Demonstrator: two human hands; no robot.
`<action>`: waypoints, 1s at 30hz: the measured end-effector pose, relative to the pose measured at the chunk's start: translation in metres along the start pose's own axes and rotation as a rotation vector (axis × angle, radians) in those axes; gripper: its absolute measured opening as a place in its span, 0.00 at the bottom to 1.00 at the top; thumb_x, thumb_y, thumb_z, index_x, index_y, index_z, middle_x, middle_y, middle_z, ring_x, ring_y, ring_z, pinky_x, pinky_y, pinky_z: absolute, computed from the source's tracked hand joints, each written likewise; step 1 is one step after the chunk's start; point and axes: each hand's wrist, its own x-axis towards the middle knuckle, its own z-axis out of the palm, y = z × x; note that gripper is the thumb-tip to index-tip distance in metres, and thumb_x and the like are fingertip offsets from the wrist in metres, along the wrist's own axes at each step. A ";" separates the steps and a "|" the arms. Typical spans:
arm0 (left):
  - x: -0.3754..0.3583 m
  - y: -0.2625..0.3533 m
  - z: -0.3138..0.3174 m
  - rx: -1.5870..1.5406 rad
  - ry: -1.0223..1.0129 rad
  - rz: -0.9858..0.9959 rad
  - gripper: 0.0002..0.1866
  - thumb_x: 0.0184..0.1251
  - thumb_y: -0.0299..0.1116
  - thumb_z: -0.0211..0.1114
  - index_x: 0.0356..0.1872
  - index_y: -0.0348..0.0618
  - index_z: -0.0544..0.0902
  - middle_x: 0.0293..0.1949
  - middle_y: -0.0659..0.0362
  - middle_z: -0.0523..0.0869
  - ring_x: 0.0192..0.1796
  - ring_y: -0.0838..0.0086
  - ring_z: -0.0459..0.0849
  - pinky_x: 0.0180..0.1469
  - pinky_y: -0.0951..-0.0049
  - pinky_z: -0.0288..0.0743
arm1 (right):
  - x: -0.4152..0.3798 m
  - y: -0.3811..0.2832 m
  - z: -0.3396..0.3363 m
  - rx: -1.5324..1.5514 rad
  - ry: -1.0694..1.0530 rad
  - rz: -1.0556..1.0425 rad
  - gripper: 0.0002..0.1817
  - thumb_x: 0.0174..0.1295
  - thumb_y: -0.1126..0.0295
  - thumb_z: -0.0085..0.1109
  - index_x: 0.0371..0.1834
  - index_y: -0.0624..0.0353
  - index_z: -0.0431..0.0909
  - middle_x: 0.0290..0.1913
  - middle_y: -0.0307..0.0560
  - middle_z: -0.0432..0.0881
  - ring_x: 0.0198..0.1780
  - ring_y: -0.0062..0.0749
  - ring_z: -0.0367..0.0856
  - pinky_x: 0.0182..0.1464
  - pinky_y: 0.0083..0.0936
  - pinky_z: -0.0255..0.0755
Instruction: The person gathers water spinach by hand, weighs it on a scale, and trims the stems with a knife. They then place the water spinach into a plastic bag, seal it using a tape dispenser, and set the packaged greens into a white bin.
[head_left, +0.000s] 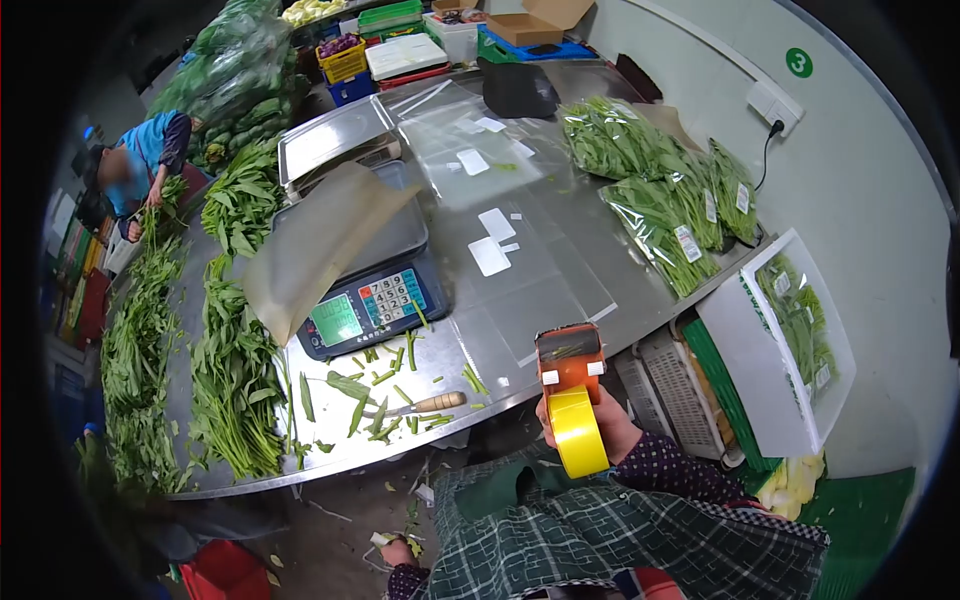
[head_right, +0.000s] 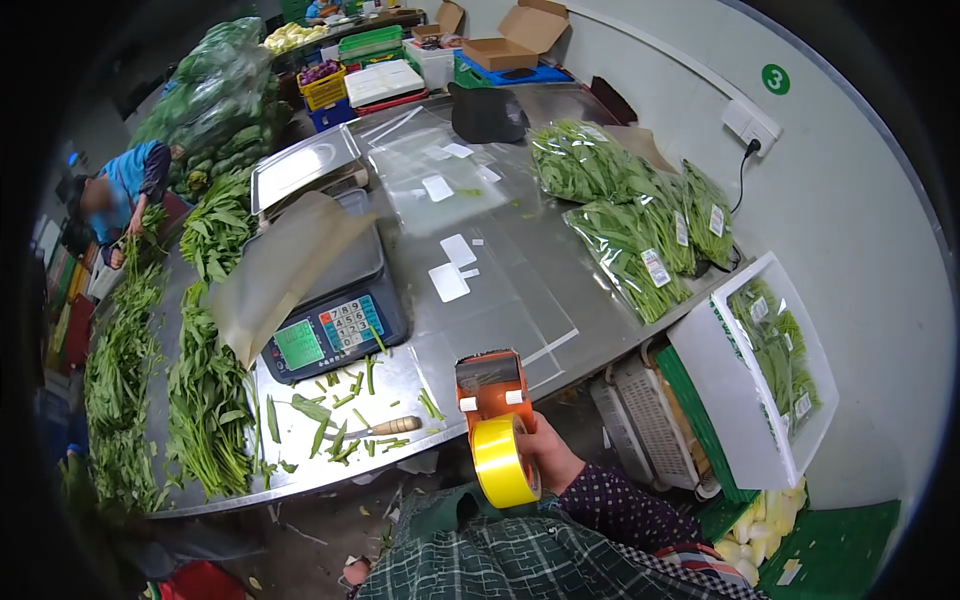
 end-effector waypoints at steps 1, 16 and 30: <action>0.000 0.001 -0.004 -0.016 0.002 0.023 0.11 0.55 0.25 0.62 0.36 0.27 0.81 0.29 0.45 0.85 0.25 0.59 0.85 0.28 0.61 0.78 | 0.001 -0.002 0.003 0.038 -0.002 0.009 0.19 0.64 0.70 0.56 0.58 0.60 0.69 0.45 0.53 0.78 0.41 0.37 0.81 0.43 0.34 0.78; 0.013 -0.008 0.017 0.169 -0.141 0.428 0.14 0.55 0.30 0.62 0.40 0.30 0.82 0.27 0.44 0.84 0.25 0.57 0.83 0.31 0.61 0.76 | 0.014 -0.006 0.008 0.012 -0.007 0.009 0.22 0.62 0.71 0.55 0.59 0.61 0.68 0.47 0.54 0.79 0.41 0.39 0.83 0.44 0.35 0.80; 0.001 0.016 0.002 0.370 -0.122 0.576 0.09 0.50 0.28 0.61 0.28 0.32 0.86 0.31 0.40 0.85 0.38 0.47 0.85 0.43 0.55 0.77 | 0.017 -0.018 0.011 -0.303 0.017 -0.164 0.25 0.49 0.79 0.58 0.54 0.67 0.74 0.49 0.44 0.81 0.49 0.26 0.80 0.54 0.22 0.71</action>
